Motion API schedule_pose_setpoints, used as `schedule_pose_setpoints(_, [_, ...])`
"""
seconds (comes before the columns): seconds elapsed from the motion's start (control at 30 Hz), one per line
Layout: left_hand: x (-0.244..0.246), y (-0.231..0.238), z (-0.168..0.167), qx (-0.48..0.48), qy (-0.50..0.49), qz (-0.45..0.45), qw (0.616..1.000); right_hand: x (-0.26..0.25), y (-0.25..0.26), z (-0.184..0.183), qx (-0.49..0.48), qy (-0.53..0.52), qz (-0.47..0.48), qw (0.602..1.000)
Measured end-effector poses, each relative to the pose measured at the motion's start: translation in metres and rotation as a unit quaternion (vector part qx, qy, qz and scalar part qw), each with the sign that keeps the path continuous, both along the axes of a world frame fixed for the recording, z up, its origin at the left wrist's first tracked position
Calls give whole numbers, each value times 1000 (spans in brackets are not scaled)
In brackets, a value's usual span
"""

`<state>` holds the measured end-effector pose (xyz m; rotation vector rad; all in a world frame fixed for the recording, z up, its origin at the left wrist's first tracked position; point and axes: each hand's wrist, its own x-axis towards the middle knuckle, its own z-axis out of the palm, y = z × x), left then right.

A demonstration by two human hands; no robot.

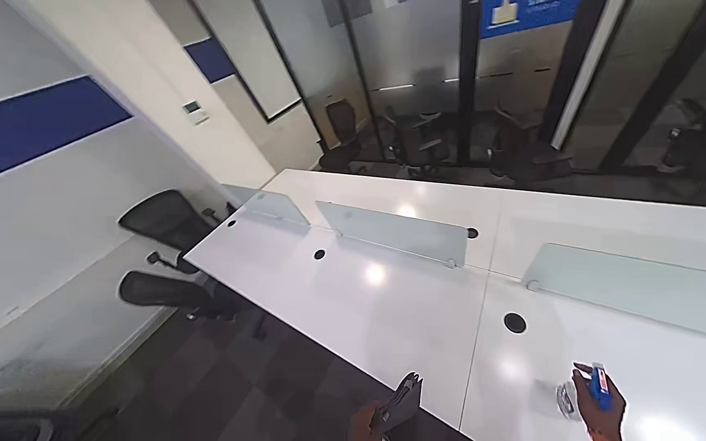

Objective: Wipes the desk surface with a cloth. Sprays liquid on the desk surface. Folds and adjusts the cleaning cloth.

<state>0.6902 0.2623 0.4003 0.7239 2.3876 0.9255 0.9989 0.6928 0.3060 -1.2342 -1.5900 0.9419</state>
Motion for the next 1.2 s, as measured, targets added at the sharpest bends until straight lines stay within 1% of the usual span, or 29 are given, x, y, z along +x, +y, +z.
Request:
schedule_pose_setpoints(0.07, [-2,-26,-2,-7,-14,47,999,-23,-17,2,-8,12,4,1000])
schedule_pose_setpoints(0.13, [-10,-53,-6,-5,-24,75,997,-53,-37,4,-13,14,30,999])
schedule_pose_setpoints(0.23, [-24,-96,-19,1,-37,100,994,-100,-73,10,-10,-2,103,995])
schedule_pose_setpoints(0.37, [-41,-148,-31,15,-64,136,989,-167,-134,26,-9,15,191,981])
schedule_pose_setpoints(0.5, [-66,-200,-38,35,-92,167,981,-240,-197,43,-2,52,291,955])
schedule_pose_setpoints(0.57, [-78,-228,-38,50,-86,190,977,-277,-226,55,-11,72,320,945])
schedule_pose_setpoints(0.67, [-98,-264,-26,66,-73,229,968,-335,-261,72,-34,104,372,922])
schedule_pose_setpoints(0.77, [-108,-295,-25,79,-53,283,954,-386,-291,84,-37,109,420,900])
schedule_pose_setpoints(0.83, [-113,-311,-31,89,-29,314,945,-419,-309,89,-27,108,443,890])
schedule_pose_setpoints(0.9, [-118,-322,-37,88,-27,340,936,-449,-324,94,-23,114,461,880])
schedule_pose_setpoints(1.0, [-126,-333,-36,84,-22,378,922,-492,-342,102,-32,123,489,863])
schedule_pose_setpoints(1.1, [-139,-336,-34,79,-6,404,911,-535,-352,97,-34,115,507,853])
schedule_pose_setpoints(1.2, [-163,-337,-41,72,0,421,904,-584,-355,82,-46,110,494,861])
